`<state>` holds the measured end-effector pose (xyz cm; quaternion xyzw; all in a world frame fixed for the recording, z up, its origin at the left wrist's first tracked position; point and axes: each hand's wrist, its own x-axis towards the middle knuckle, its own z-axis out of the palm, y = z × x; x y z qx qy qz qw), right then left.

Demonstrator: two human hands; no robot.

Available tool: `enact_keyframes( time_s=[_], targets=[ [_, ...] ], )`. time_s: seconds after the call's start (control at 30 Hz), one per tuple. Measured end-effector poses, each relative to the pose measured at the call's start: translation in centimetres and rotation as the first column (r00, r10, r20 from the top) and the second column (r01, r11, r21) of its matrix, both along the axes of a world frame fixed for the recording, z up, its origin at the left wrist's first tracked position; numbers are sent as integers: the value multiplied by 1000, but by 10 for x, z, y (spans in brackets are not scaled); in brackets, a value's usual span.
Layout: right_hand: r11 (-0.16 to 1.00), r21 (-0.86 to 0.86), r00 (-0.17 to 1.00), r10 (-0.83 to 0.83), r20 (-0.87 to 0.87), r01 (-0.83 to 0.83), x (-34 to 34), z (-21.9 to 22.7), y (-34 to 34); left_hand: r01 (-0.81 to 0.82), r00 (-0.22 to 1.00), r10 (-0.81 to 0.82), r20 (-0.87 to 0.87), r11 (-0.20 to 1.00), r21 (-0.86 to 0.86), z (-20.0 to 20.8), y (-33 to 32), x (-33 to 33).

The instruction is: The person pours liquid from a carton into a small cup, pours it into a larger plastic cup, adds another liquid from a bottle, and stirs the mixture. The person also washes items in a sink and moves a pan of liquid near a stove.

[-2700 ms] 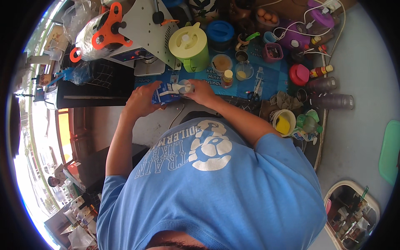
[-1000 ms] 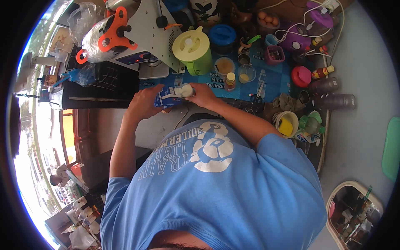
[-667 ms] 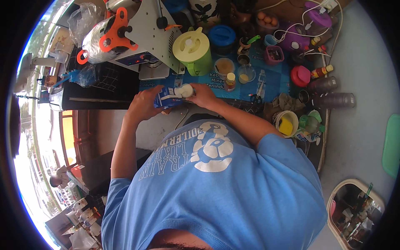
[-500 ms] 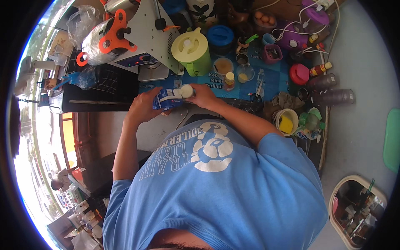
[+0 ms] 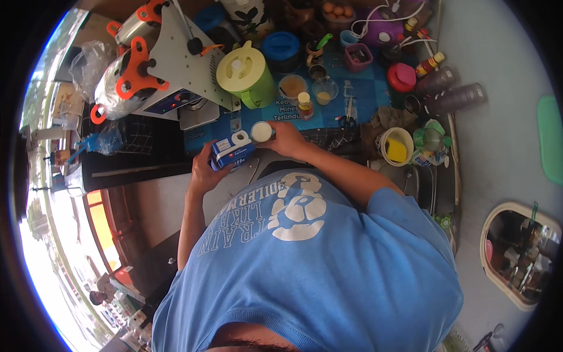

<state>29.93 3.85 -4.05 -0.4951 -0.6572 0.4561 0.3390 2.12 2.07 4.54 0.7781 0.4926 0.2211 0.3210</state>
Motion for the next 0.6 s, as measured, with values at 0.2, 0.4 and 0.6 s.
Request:
enact_keyframes(
  time_s=[0.2,0.4,0.6],
  targets=[
    [982,-111,987,-147,64,154,46,14,-26,-77,990,91,104,989,-129,-36,-13,16],
    [931,33,925,-364,114,362,107,6,-39,-85,966,112,231,989,-124,-68,-19,19],
    [866,-60,839,-461,289,497,162,-11,-21,-106,972,120,201,991,-82,-66,-19,24]
  ],
)
